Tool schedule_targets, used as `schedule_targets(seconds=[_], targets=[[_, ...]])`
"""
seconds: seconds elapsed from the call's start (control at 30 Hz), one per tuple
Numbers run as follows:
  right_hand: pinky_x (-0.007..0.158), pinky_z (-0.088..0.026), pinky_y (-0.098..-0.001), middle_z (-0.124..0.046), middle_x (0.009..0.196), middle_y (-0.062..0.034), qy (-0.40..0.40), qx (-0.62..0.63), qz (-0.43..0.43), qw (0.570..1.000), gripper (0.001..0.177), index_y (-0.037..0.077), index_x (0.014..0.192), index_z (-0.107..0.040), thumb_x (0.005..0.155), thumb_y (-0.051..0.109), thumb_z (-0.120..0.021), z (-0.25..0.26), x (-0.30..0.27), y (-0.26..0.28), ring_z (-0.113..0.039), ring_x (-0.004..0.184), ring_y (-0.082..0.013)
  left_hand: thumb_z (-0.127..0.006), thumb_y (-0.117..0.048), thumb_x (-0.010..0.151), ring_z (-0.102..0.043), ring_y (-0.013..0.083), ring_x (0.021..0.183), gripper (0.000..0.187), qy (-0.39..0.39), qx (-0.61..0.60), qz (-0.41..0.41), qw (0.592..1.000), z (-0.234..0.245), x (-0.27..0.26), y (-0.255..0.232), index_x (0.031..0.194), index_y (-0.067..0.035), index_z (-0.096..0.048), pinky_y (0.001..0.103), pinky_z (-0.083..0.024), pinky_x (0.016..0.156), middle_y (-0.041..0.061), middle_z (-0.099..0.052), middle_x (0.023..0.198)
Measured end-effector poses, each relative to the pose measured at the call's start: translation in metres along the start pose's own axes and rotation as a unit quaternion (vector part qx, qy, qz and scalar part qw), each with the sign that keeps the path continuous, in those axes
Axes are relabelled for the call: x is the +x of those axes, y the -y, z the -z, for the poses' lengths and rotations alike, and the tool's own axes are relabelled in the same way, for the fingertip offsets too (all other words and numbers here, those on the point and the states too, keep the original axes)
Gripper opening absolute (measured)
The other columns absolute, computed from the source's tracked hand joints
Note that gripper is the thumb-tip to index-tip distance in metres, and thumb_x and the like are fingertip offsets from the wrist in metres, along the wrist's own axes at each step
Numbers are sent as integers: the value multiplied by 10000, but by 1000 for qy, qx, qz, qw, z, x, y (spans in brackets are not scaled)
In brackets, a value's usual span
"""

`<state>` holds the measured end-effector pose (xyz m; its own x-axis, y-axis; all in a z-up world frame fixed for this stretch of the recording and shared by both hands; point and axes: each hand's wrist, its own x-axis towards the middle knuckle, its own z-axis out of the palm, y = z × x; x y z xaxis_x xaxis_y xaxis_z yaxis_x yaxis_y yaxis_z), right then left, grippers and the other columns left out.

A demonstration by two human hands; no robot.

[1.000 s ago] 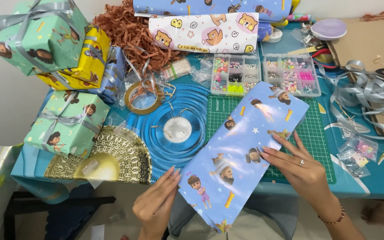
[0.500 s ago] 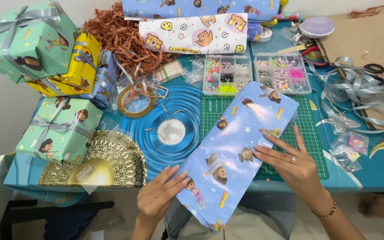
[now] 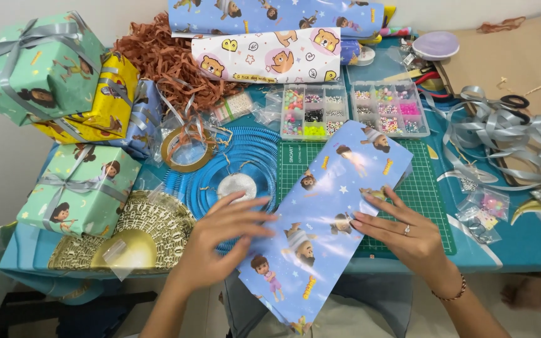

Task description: The person cuts wrapping paper to size and wraps a small cardboard box using tape and scissors.

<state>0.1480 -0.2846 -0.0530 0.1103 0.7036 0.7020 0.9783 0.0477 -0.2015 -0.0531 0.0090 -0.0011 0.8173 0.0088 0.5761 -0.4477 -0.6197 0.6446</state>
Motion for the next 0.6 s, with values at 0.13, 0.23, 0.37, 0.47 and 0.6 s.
schedule_targets(seconds=[0.13,0.23,0.37,0.47,0.6], targets=[[1241,-407,-732,-703,1293,-27,2,11,-13,1000,375,138,1260,-691,909,10,-717,-3,-4,-4,-635,1313,-325,-513,-440,1038,-415,302,1510,511,54,-74,107,990,-38,57,45,1498,-219,-471,566,-359,1192,67,-438,1613],[1306,-136,-739,-704,1299,40,-18,-2,-24,1000,335,179,1267,-690,968,36,-640,-6,-4,-3,-558,1393,-406,-595,-594,879,-379,336,1503,855,132,-176,220,950,-61,69,56,1603,-276,-270,507,-387,1160,122,-296,1697],[1329,-213,-732,-476,1574,-138,-106,-66,-133,983,441,243,1292,-686,903,45,-750,-29,-24,11,-331,1565,-434,-628,-532,888,-203,301,1590,892,195,-184,205,941,-53,74,39,1624,-264,-200,497,-265,1223,66,-147,1745],[1286,-297,-546,-3,1760,-159,-124,-44,-286,949,968,161,1649,-233,852,73,-776,-36,-27,25,-69,1645,-412,-602,-565,889,-96,284,1612,939,231,-152,213,937,-53,71,38,1635,-283,-106,508,-167,1248,46,-42,1759],[1254,-67,-588,210,1708,-127,-24,-18,-407,913,1034,129,1632,92,918,166,-655,-39,-25,25,107,1600,-373,-592,-476,941,-8,265,1625,923,264,-122,216,932,-51,73,33,1636,-289,-14,492,-216,1228,-11,94,1754]])
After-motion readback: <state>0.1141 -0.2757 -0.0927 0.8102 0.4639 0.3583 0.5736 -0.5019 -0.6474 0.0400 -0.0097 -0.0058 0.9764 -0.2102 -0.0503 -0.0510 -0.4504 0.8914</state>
